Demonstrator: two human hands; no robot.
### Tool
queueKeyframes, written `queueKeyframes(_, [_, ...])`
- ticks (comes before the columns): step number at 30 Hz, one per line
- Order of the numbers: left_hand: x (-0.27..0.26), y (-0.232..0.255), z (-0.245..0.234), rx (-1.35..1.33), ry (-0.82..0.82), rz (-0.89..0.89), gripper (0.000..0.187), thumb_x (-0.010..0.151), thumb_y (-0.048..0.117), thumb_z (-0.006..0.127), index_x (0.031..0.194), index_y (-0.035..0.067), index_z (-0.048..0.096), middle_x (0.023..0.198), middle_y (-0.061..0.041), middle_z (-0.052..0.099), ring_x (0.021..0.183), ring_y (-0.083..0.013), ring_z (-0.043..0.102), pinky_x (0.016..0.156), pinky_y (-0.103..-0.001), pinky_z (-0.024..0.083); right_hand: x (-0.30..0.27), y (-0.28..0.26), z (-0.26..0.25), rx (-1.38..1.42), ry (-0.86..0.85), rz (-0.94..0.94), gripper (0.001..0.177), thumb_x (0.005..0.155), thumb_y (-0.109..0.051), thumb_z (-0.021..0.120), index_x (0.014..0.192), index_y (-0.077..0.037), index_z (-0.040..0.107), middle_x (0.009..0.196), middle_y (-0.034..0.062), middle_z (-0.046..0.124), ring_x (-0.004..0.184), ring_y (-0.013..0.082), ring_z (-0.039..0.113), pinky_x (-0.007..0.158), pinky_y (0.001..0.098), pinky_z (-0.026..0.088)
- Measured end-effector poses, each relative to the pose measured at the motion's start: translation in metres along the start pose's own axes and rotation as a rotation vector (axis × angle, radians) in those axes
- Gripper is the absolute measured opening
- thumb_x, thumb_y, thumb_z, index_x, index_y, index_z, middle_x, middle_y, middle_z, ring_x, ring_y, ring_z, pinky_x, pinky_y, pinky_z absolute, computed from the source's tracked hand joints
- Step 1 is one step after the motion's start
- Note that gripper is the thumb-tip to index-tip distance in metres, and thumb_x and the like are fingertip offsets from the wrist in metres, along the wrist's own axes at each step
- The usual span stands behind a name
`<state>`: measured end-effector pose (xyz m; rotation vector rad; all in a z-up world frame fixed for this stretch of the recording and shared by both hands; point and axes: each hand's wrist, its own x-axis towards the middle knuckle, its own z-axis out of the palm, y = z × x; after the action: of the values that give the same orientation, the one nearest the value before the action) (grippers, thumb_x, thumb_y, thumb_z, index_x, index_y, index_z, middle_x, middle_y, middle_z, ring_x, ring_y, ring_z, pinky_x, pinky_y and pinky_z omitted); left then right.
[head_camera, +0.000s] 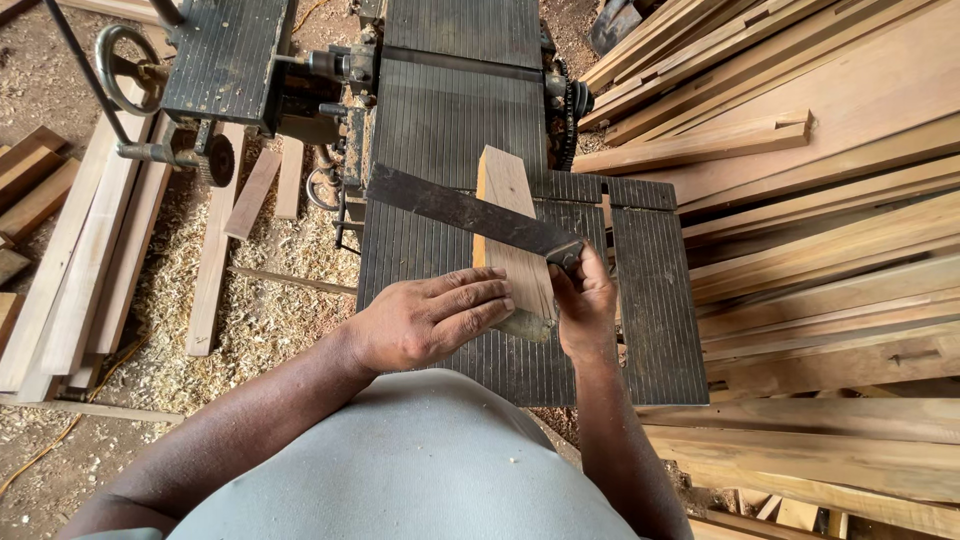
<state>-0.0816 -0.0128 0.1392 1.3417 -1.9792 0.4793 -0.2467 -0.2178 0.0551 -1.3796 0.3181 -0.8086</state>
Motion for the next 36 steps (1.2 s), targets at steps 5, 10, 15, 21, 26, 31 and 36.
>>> queueKeyframes(5, [0.000, -0.001, 0.000, -0.010, 0.013, -0.007, 0.033, 0.096, 0.014, 0.072, 0.127, 0.004, 0.066, 0.127, -0.012, 0.071, 0.125, -0.0266, 0.067, 0.103, -0.037, 0.056, 0.002, -0.007, 0.004, -0.124, 0.008, -0.001, 0.030, 0.101, -0.001, 0.062, 0.131, 0.000, 0.059, 0.112, 0.0097, 0.071, 0.102, 0.0139, 0.070, 0.087, 0.0318, 0.063])
queueKeyframes(10, [0.000, -0.004, 0.000, -0.033, 0.020, -0.013, 0.032, 0.096, 0.014, 0.075, 0.124, 0.003, 0.066, 0.126, -0.012, 0.071, 0.125, -0.0261, 0.067, 0.103, -0.037, 0.055, 0.006, -0.015, 0.009, -0.233, -0.009, -0.042, 0.032, 0.101, -0.001, 0.060, 0.133, -0.001, 0.059, 0.109, 0.0087, 0.072, 0.097, 0.0124, 0.071, 0.085, 0.0305, 0.063])
queueKeyframes(15, [-0.004, -0.005, 0.001, -0.036, 0.020, -0.039, 0.037, 0.092, 0.015, 0.079, 0.124, 0.002, 0.065, 0.127, -0.014, 0.070, 0.125, -0.0272, 0.067, 0.106, -0.038, 0.058, 0.007, -0.002, 0.003, -0.116, -0.016, -0.062, 0.025, 0.100, -0.005, 0.064, 0.125, 0.000, 0.062, 0.104, 0.0079, 0.071, 0.090, 0.0122, 0.069, 0.079, 0.0294, 0.061])
queueKeyframes(21, [-0.019, -0.011, 0.009, -0.046, 0.176, -0.137, 0.067, 0.089, 0.017, 0.086, 0.140, -0.006, 0.050, 0.127, -0.021, 0.066, 0.119, -0.0323, 0.069, 0.104, -0.039, 0.061, -0.007, 0.059, -0.058, 0.051, 0.411, -0.020, 0.022, 0.097, -0.012, 0.074, 0.116, -0.002, 0.066, 0.095, 0.0040, 0.066, 0.078, 0.0116, 0.064, 0.066, 0.0284, 0.056])
queueKeyframes(26, [-0.031, -0.002, 0.004, 0.095, 0.137, -0.485, 0.093, 0.079, 0.021, 0.088, 0.153, 0.004, 0.035, 0.112, -0.017, 0.058, 0.099, -0.0292, 0.062, 0.081, -0.041, 0.060, -0.043, 0.073, -0.133, -0.422, 0.800, 0.259, 0.022, 0.092, -0.020, 0.071, 0.111, -0.009, 0.070, 0.104, 0.0041, 0.074, 0.086, 0.0107, 0.072, 0.074, 0.0245, 0.062])
queueKeyframes(31, [-0.030, 0.005, 0.000, 0.047, 0.042, -0.768, 0.093, 0.077, 0.023, 0.084, 0.153, 0.004, 0.033, 0.106, -0.018, 0.057, 0.094, -0.0307, 0.061, 0.076, -0.046, 0.058, -0.031, 0.062, -0.140, -1.091, 0.757, 0.255, 0.042, 0.097, -0.027, 0.072, 0.129, -0.003, 0.059, 0.115, 0.0179, 0.066, 0.091, 0.0213, 0.063, 0.068, 0.0340, 0.055])
queueKeyframes(36, [-0.022, 0.013, 0.006, 0.020, -0.085, -0.747, 0.090, 0.071, 0.024, 0.085, 0.145, 0.001, 0.038, 0.109, -0.020, 0.060, 0.097, -0.0332, 0.062, 0.082, -0.047, 0.057, 0.024, 0.085, -0.023, -0.050, 0.172, 0.646, 0.081, 0.094, -0.060, 0.052, 0.152, -0.007, 0.031, 0.132, 0.0218, 0.065, 0.117, 0.0339, 0.067, 0.106, 0.0493, 0.054])
